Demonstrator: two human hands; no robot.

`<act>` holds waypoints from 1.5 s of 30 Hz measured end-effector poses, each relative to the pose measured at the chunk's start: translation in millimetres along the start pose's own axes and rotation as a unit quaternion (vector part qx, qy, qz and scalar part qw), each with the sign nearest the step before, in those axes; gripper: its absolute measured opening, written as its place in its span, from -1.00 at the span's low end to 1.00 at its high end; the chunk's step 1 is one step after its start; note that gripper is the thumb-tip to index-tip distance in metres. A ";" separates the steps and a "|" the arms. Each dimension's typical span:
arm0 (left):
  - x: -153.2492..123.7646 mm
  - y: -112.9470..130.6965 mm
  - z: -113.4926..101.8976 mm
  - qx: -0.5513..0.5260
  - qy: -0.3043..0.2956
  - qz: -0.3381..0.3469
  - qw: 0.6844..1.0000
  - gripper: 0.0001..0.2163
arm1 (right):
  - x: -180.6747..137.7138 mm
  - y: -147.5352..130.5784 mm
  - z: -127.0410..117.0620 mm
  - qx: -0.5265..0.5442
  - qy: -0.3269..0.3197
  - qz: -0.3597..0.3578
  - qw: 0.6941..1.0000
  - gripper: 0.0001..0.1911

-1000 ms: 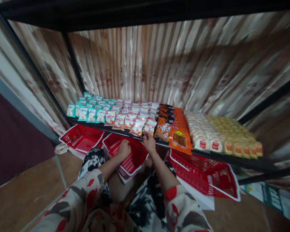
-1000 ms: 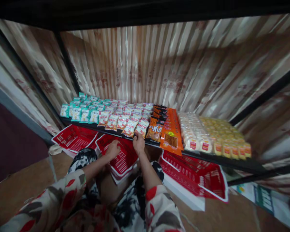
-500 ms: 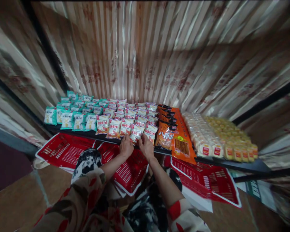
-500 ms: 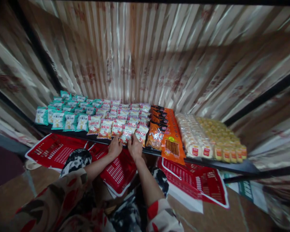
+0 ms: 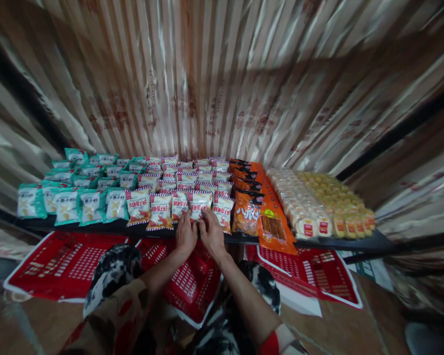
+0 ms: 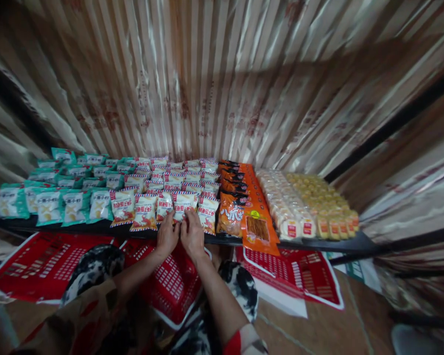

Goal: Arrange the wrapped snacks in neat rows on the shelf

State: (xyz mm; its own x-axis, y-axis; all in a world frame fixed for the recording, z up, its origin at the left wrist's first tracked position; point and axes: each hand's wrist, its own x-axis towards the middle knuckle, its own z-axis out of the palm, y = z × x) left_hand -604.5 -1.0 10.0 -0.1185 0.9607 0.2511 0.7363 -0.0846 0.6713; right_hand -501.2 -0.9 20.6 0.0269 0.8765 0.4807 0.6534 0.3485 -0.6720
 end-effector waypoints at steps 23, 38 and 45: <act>-8.6 -0.5 2.3 0.049 0.000 0.057 0.997 -0.50 | -7.1 20.8 -28.4 -0.205 0.022 0.071 0.976 -0.57; -8.1 9.4 2.3 0.112 -0.010 0.022 0.993 -0.54 | -7.6 27.9 -34.8 -0.262 -0.031 0.155 0.952 -0.38; -11.7 9.5 4.5 0.088 0.011 0.026 0.996 -0.54 | -10.7 38.1 -32.2 -0.198 -0.005 0.097 0.975 -0.41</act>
State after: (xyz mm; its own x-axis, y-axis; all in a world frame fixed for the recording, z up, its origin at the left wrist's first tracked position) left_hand -593.1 -11.9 10.3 -0.0905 0.9497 0.2997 0.8467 -0.0851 0.5252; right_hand -452.2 -7.8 8.0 0.1738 0.9169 0.3592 0.8776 0.0213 -0.4789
